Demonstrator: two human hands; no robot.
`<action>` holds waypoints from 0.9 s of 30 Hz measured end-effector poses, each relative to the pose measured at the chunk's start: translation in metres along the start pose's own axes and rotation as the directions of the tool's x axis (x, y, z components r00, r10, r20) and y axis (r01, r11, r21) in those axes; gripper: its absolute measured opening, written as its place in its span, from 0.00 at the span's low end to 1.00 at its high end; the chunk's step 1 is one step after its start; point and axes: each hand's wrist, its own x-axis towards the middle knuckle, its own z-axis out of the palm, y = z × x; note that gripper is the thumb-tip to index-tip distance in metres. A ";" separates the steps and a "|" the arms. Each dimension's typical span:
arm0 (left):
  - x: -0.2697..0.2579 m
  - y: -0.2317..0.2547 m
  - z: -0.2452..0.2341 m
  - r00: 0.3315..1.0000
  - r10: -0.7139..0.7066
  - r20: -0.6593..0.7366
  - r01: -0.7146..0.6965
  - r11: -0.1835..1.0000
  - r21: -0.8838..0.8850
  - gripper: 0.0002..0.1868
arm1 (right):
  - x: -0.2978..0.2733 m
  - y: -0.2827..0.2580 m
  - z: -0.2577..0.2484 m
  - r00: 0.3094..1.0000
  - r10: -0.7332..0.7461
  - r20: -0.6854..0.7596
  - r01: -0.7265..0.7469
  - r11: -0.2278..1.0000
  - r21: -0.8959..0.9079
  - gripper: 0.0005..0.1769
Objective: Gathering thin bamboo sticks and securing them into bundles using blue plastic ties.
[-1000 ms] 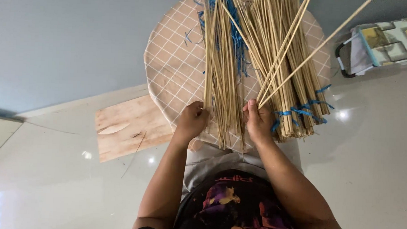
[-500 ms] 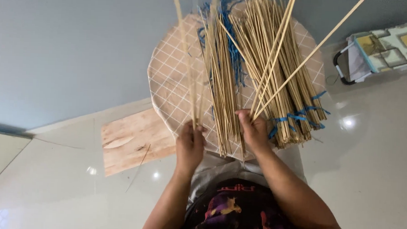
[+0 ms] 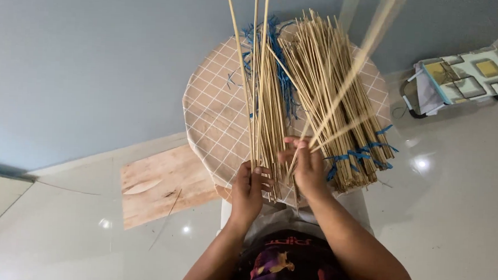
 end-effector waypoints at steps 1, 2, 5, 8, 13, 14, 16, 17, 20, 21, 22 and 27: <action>0.000 -0.004 -0.001 1.000 -0.001 -0.004 0.001 1.000 -0.001 0.13 | 0.001 0.005 -0.005 1.000 0.002 0.004 -0.002 1.000 -0.001 0.22; 0.001 -0.008 -0.001 0.999 0.028 -0.017 -0.028 0.998 -0.051 0.12 | 0.003 0.010 -0.010 0.997 0.068 -0.024 -0.064 0.988 0.139 0.15; -0.003 -0.012 -0.002 0.997 0.078 -0.024 -0.080 0.989 -0.120 0.11 | 0.006 0.028 -0.018 0.987 0.157 -0.024 -0.146 0.956 0.254 0.09; -0.008 -0.016 0.006 0.995 0.097 0.024 -0.092 0.984 -0.153 0.09 | -0.003 0.030 -0.006 0.981 0.189 0.040 -0.193 0.955 0.224 0.14; -0.013 -0.003 0.018 0.989 0.148 0.030 -0.144 0.986 -0.087 0.07 | -0.019 0.004 0.019 0.961 0.256 0.109 -0.278 0.896 0.347 0.13; -0.012 -0.004 0.018 0.993 0.117 0.026 -0.114 0.989 -0.098 0.07 | -0.018 0.010 0.017 0.957 0.272 0.104 -0.291 0.882 0.370 0.12; -0.012 -0.004 0.017 0.996 0.091 0.025 -0.088 0.990 -0.109 0.07 | -0.017 0.027 0.012 0.954 0.283 0.099 -0.299 0.870 0.393 0.12; -0.012 -0.003 0.018 0.997 0.078 -0.008 -0.079 0.990 -0.119 0.08 | -0.016 0.037 0.009 0.957 0.276 0.089 -0.289 0.879 0.380 0.12; -0.006 -0.008 0.017 0.996 0.041 -0.074 -0.053 0.984 -0.170 0.11 | -0.017 0.035 0.009 0.976 0.215 0.034 -0.216 0.941 0.261 0.16; -0.003 -0.010 0.016 0.994 0.014 -0.106 -0.036 0.978 -0.207 0.13 | -0.019 0.029 0.010 0.988 0.157 -0.003 -0.155 0.976 0.151 0.21; -0.001 -0.013 0.014 0.994 0.013 -0.109 -0.036 0.977 -0.210 0.13 | -0.015 0.032 0.007 0.987 0.158 0.000 -0.156 0.976 0.149 0.21; -0.002 -0.019 0.009 0.984 0.106 -0.142 -0.129 0.978 -0.166 0.12 | -0.004 0.053 -0.018 0.991 0.084 0.101 -0.119 0.898 0.424 0.17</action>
